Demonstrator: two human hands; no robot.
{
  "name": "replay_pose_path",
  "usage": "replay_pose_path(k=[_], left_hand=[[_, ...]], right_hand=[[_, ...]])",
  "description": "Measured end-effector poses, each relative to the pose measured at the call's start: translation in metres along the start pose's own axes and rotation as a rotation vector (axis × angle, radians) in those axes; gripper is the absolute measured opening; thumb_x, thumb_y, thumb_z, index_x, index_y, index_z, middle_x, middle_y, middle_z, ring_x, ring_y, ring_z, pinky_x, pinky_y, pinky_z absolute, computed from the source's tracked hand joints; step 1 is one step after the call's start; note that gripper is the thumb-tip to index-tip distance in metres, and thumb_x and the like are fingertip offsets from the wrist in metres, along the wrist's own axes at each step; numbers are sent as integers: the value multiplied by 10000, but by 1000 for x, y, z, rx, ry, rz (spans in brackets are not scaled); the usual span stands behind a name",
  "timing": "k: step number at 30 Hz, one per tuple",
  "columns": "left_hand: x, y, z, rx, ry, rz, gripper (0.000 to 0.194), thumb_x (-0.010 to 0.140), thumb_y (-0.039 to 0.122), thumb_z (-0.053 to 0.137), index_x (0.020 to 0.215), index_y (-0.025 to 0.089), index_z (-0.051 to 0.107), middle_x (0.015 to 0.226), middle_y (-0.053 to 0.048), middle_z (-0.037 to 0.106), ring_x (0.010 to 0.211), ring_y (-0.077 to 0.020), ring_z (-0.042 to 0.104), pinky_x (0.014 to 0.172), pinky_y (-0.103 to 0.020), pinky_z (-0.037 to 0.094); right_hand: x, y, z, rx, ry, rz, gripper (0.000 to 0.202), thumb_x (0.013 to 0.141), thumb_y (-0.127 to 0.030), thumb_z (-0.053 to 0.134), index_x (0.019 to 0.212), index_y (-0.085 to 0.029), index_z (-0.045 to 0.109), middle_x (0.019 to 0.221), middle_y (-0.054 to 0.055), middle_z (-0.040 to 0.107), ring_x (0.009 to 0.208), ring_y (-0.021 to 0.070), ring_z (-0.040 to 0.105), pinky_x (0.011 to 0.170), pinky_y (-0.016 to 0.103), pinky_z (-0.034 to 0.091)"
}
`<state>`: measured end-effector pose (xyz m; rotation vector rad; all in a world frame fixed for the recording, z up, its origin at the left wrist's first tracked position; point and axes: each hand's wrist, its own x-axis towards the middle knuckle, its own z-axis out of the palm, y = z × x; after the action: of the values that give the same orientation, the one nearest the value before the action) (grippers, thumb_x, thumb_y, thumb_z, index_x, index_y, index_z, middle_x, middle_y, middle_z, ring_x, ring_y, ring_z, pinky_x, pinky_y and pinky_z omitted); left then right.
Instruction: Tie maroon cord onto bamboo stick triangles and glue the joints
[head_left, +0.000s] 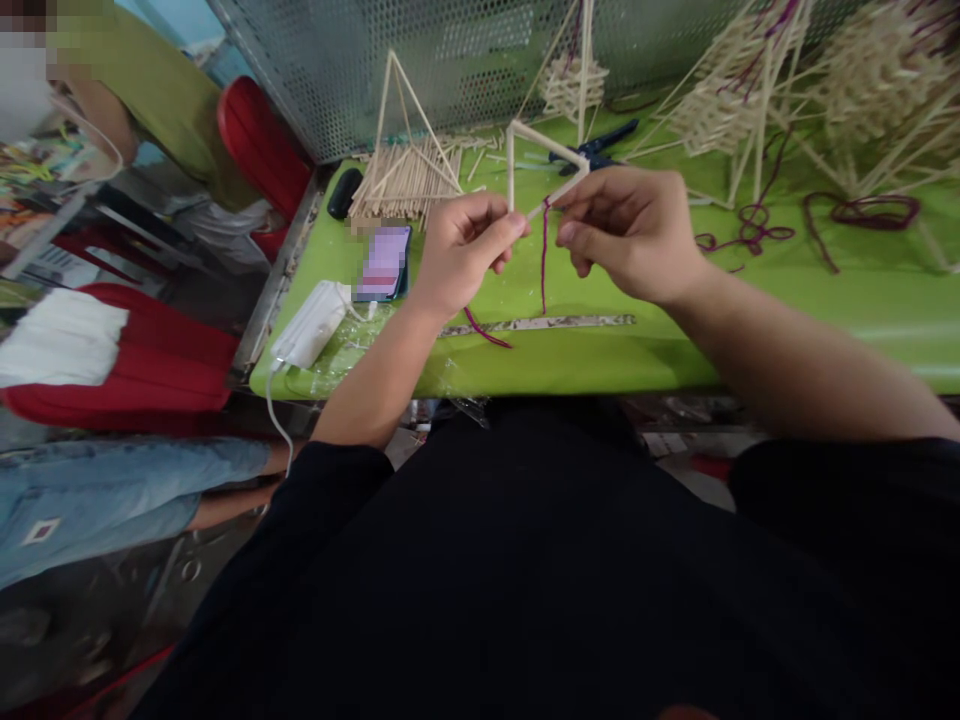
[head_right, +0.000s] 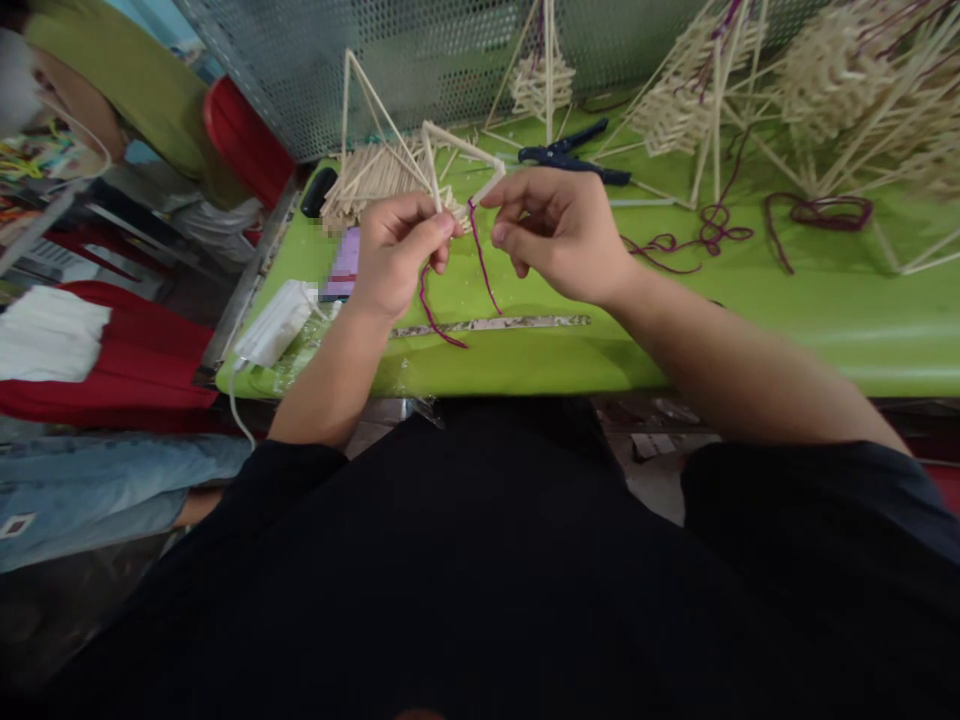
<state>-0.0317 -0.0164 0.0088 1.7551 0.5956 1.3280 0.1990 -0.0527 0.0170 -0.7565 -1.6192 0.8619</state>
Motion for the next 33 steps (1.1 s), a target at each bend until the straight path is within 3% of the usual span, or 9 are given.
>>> replay_pose_path(k=[11, 17, 22, 26, 33], left_hand=[[-1, 0, 1, 5, -41, 33, 430, 996, 625, 820, 816, 235, 805, 608, 61, 619, 519, -55, 592, 499, -192, 486], [0, -2, 2, 13, -60, 54, 494, 957, 689, 830, 790, 227, 781, 593, 64, 605, 504, -47, 582, 481, -179, 480], [1, -4, 2, 16, -61, 49, 484, 959, 679, 833, 783, 232, 784, 594, 68, 611, 496, -47, 585, 485, -182, 488], [1, -3, -1, 20, 0, 48, 457, 973, 664, 829, 806, 239, 806, 600, 59, 631, 499, -62, 607, 490, -202, 504], [3, -3, -5, -4, 120, 130, 454, 1002, 628, 815, 775, 236, 785, 596, 54, 623, 466, -54, 577, 460, -201, 457]], right_hand=[[-3, 6, 6, 93, -4, 27, 388, 843, -688, 1027, 961, -343, 894, 756, -3, 743, 507, 161, 494, 460, 413, 421], [-6, 3, 12, 237, 1, 114, 355, 821, -610, 1064, 850, -361, 813, 664, -38, 681, 551, 168, 509, 456, 375, 449], [-6, 3, 14, 227, 23, 85, 326, 865, -525, 1039, 817, -305, 804, 615, -34, 624, 487, 142, 447, 457, 372, 359], [-2, 7, 6, 196, 18, 82, 285, 916, -469, 991, 813, -288, 796, 604, -36, 611, 472, 132, 421, 461, 362, 318], [19, 19, -18, 229, 159, 78, 317, 867, -418, 999, 803, -250, 738, 605, -26, 573, 465, 134, 460, 455, 378, 265]])
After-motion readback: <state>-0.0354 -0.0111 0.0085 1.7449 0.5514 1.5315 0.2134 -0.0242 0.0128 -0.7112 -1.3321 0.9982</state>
